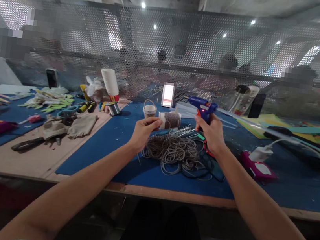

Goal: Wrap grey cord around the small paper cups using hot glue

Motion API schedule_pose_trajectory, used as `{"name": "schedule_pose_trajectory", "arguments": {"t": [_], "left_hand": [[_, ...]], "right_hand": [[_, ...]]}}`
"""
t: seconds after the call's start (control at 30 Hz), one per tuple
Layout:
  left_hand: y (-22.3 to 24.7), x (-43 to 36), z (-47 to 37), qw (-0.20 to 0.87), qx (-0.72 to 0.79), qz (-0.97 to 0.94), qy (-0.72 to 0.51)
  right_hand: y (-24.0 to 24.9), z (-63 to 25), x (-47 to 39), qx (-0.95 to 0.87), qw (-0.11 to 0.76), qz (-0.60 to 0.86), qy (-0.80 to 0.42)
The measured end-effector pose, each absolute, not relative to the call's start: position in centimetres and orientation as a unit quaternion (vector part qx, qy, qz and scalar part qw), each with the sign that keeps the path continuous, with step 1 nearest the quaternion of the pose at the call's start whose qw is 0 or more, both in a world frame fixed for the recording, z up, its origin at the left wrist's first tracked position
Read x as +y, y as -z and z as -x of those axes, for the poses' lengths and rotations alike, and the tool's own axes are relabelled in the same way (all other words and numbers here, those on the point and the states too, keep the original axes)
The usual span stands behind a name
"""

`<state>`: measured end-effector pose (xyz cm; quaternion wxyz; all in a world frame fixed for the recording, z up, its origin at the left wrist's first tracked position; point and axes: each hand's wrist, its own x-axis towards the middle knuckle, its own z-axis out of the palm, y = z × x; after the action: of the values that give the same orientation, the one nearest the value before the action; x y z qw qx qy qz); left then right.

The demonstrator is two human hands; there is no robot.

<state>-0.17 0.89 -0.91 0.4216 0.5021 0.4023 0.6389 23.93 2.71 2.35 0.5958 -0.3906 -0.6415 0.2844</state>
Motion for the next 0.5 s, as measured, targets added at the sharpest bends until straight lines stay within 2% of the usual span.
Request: {"name": "schedule_pose_trajectory", "arguments": {"t": [0.5], "left_hand": [[0.9, 1.1, 0.2, 0.428, 0.400, -0.485, -0.650]], "right_hand": [[-1.6, -22.3, 1.1, -0.727, 0.478, 0.431, -0.240]]}}
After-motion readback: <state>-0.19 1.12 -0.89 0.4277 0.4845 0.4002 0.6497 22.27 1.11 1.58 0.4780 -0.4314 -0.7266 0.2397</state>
